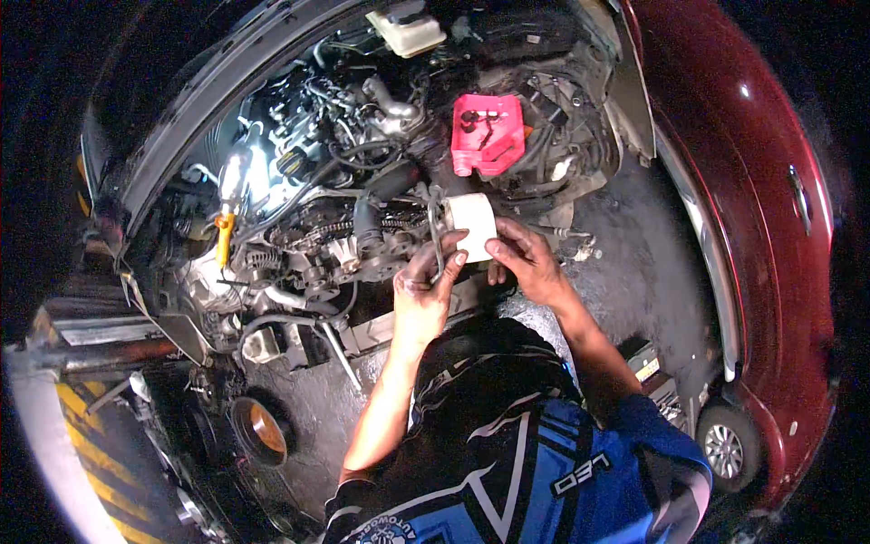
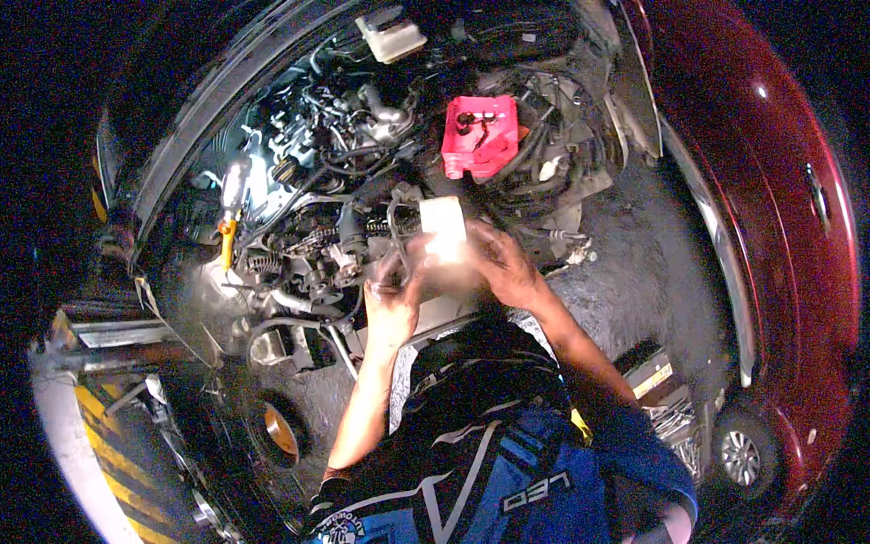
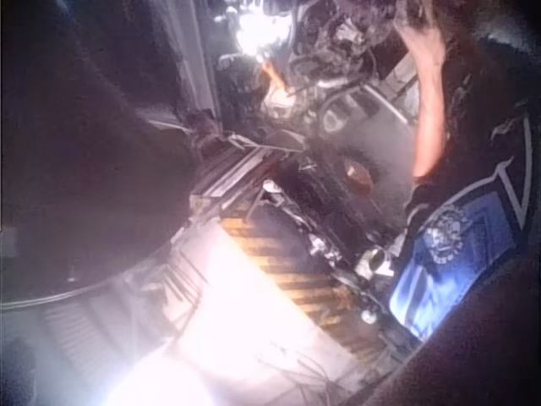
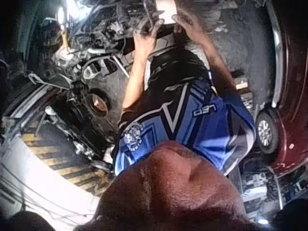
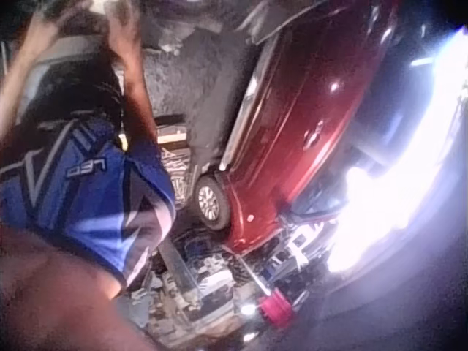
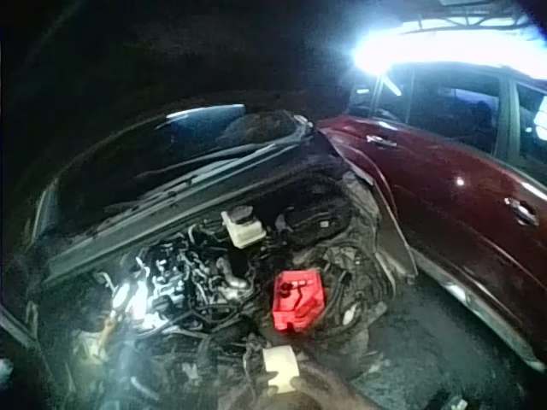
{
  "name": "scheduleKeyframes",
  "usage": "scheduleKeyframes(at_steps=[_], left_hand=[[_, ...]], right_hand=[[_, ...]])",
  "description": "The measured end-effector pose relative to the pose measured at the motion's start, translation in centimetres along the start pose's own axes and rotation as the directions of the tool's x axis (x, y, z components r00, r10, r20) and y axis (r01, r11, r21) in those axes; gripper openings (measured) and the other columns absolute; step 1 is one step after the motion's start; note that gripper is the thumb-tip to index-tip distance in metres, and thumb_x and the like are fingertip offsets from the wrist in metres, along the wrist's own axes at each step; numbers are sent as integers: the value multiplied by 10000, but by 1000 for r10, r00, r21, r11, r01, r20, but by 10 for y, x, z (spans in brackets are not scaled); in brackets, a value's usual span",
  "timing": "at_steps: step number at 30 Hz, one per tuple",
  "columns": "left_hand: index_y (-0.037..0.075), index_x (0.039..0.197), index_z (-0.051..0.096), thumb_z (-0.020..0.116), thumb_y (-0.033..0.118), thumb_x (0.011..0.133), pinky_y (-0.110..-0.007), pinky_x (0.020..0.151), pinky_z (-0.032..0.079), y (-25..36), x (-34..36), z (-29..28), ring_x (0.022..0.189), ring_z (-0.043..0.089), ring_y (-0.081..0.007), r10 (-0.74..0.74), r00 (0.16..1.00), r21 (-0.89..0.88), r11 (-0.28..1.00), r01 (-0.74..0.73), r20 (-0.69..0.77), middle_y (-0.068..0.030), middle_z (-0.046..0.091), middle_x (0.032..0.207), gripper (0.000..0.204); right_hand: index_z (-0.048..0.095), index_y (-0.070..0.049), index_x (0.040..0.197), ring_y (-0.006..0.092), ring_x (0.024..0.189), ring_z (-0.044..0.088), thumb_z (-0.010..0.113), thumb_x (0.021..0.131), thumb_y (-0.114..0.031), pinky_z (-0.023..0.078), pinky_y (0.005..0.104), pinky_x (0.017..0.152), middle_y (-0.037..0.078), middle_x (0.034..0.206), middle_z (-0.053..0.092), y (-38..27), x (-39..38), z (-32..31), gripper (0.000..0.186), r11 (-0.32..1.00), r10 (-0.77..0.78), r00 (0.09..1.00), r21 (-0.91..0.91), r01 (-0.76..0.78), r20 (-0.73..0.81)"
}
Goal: The person cleans engine components with a cloth and a spray, moves tools from a tray, and uses a socket wrench to work on the top of the exposed engine assembly inside the vehicle's hood while an assistant holds parts.
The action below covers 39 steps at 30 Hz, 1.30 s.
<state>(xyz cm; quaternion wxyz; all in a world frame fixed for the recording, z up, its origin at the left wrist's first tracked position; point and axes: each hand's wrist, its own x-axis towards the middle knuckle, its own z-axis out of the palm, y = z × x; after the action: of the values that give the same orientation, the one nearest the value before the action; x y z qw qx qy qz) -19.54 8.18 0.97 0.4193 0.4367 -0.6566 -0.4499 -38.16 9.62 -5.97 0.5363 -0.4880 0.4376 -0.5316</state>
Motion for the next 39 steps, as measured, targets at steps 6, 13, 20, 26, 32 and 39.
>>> scheduleKeyframes(at_steps=[6, 13, 20, 26, 32, 39], left_hand=[[43, 1275, 575, 622, 170, 939, -277, 858, 451, -10, 1, -15, 927, 573, -121, -68, 961, -136, 990, 32, -266, -54, 661, 994, 362], [58, 1339, 531, 647, 169, 924, -230, 823, 442, -7, 7, -29, 875, 565, -78, -129, 954, -138, 986, 94, -272, -27, 669, 920, 445], [22, 1350, 516, 646, 112, 900, -307, 1035, 364, -1, -3, -19, 1209, 491, -145, -94, 983, -147, 987, 71, -155, -81, 564, 1327, 477], [55, 1366, 507, 624, 177, 943, -219, 743, 441, -6, 2, -24, 809, 520, -63, -140, 946, -210, 974, 79, -294, -10, 650, 963, 455], [30, 1300, 564, 608, 162, 947, -266, 879, 433, -9, -3, -26, 964, 546, -103, -82, 969, -121, 991, 55, -233, -38, 640, 1111, 380], [104, 1259, 610, 594, 203, 946, -349, 858, 509, -8, -15, -17, 1037, 668, -236, -109, 987, 176, 976, 129, -119, -173, 662, 1139, 328]], right_hand=[[593, 11, 1147, 121, 660, 589, 589, 953, -230, 468, 261, 599, 48, 799, 630, -6, 12, 14, 309, 973, -46, 986, -218, 81, 158], [597, 7, 1138, 117, 716, 588, 573, 962, -232, 474, 262, 657, 53, 847, 647, -14, 16, 26, 298, 978, -6, 980, -202, 47, 200], [585, 2, 1099, 124, 771, 617, 528, 983, -198, 496, 254, 714, 63, 887, 654, -11, 19, 27, 238, 999, 48, 996, -26, -46, 75], [607, -3, 1136, 136, 946, 578, 590, 945, -264, 460, 284, 854, 67, 1078, 621, -4, 15, 22, 324, 988, 139, 984, -79, -131, 114], [568, 23, 1137, 195, 812, 638, 532, 955, -278, 507, 313, 696, 90, 980, 640, 0, 15, 28, 354, 991, 134, 986, 8, -135, 101], [576, -46, 1209, 164, 913, 549, 538, 892, -419, 443, 319, 807, 71, 1045, 610, 22, 24, 29, 491, 858, 415, 907, 302, -415, 68]])
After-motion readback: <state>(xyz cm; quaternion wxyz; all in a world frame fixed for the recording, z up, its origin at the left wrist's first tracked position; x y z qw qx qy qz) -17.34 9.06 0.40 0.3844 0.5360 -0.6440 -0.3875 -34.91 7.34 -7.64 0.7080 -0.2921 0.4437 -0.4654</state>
